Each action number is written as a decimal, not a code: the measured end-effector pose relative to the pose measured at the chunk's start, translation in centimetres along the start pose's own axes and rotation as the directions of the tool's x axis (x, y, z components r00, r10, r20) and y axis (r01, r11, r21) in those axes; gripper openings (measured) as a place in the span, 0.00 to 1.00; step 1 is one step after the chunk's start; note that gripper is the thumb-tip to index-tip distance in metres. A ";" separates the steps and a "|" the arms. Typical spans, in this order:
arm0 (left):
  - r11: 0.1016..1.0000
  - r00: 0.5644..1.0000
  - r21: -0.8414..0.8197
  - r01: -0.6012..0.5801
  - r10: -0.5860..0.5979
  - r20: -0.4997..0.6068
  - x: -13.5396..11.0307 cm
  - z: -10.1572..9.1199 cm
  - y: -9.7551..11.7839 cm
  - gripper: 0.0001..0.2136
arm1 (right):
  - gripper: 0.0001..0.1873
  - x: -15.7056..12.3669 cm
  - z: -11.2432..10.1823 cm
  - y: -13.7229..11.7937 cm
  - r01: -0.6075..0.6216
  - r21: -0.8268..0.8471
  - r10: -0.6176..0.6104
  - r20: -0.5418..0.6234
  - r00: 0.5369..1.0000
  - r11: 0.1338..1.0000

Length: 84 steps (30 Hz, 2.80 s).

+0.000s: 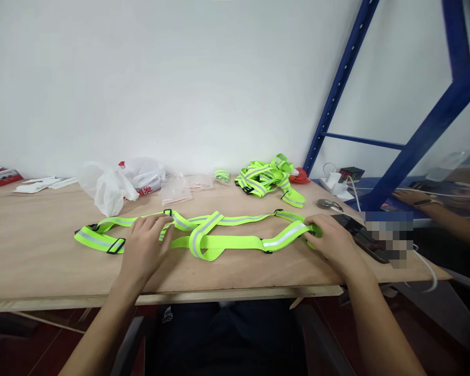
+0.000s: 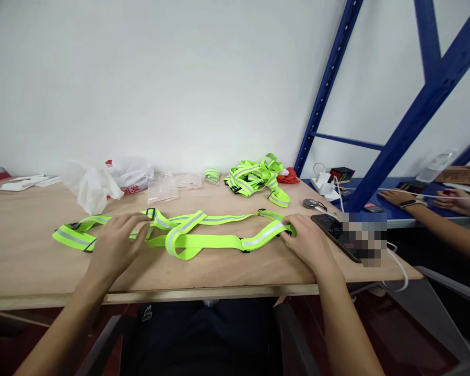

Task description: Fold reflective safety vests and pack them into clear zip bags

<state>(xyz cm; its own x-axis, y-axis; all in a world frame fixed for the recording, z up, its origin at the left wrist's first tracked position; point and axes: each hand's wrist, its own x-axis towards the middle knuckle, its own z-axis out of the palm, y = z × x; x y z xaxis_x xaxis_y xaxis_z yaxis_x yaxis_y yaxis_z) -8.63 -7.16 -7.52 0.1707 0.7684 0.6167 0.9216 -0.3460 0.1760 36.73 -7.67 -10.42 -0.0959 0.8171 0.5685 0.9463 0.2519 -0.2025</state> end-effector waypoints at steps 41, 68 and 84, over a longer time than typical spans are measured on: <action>0.912 0.759 -0.195 -0.362 0.410 0.505 0.0 7.8 17.8 0.13 | 0.08 -0.9 -1.6 2.3 -0.027 -0.081 0.037 0.120 0.992 0.996; 0.878 0.817 -0.265 -0.399 0.472 0.332 -2.3 3.4 15.0 0.18 | 0.20 -1.7 -2.6 3.4 -0.112 0.006 0.108 0.238 0.965 0.994; 0.907 0.756 -0.335 -0.253 0.402 0.516 -0.6 1.4 7.5 0.14 | 0.09 0.0 1.0 -2.9 -0.043 0.217 -0.030 0.321 0.947 0.975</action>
<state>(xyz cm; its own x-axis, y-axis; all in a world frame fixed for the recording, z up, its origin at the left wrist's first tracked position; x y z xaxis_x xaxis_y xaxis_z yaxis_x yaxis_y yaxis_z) -1.34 -9.46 -7.59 0.6794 0.7201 0.1408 0.6762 -0.6890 0.2607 33.66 -7.88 -10.67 -0.2179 0.9323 0.2887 0.8599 0.3233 -0.3951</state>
